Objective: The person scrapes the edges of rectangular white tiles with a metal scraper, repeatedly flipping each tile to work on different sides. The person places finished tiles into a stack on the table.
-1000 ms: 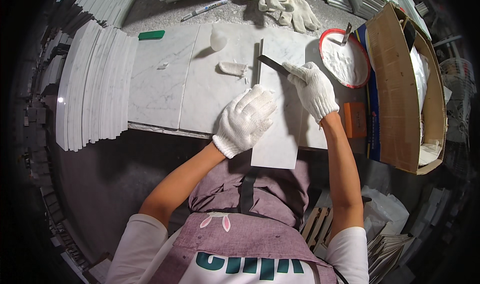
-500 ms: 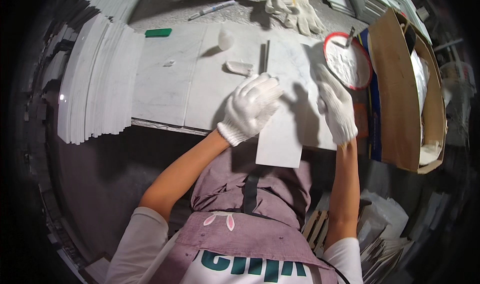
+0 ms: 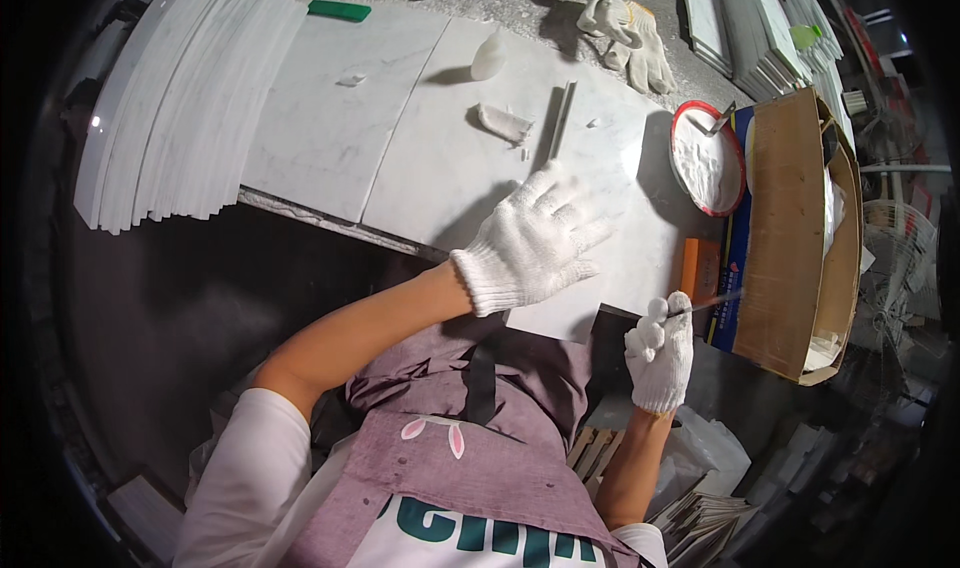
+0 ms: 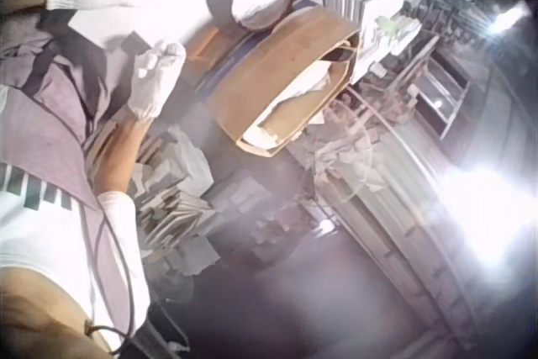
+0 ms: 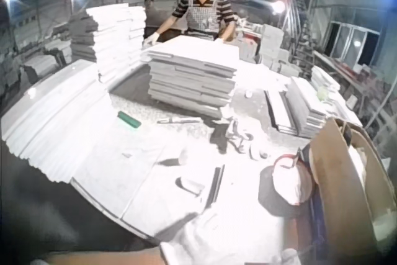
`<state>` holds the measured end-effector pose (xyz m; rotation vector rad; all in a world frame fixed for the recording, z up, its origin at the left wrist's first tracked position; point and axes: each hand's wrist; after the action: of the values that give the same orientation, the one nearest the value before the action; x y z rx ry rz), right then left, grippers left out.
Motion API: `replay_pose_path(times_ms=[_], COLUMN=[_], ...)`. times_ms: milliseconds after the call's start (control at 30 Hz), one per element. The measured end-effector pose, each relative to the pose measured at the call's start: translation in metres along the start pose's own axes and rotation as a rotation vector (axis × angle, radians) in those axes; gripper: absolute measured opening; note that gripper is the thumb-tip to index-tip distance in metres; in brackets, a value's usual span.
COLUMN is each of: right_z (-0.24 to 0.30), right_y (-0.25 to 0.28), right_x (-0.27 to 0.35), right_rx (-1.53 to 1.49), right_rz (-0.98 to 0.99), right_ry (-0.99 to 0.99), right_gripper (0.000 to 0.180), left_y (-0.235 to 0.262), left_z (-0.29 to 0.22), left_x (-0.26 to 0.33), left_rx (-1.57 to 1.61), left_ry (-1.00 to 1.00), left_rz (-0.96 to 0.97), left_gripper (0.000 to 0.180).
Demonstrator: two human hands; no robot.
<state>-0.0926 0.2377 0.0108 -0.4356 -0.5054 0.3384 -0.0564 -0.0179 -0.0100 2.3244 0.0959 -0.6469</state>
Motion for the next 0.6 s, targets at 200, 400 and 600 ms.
replay_pose_path(times_ms=[200, 400, 600], right_z=[-0.009, -0.010, -0.001], right_y=[-0.030, -0.048, -0.085], right_x=[0.003, -0.011, -0.075], right_rx=[0.012, 0.086, 0.231], right_rz=[-0.014, 0.116, 0.046], right_ry=[0.027, -0.008, 0.008], right_gripper=[0.056, 0.040, 0.030], left_y=[0.025, 0.032, 0.039], left_z=[-0.035, 0.046, 0.106], left_x=[0.001, 0.013, 0.014], left_rx=[0.499, -0.321, -0.505], left_ry=[0.189, 0.241, 0.114], left_rz=[0.456, -0.095, -0.345], left_gripper=[0.030, 0.036, 0.033])
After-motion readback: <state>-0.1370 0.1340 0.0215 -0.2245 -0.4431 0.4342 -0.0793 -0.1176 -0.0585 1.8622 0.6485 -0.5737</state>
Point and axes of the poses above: each hand's wrist, its own x-axis away from the middle knuckle, its own y-axis out of the back of the hand, z = x × y, and after that the axes turned 13 degrees about x, right-handed
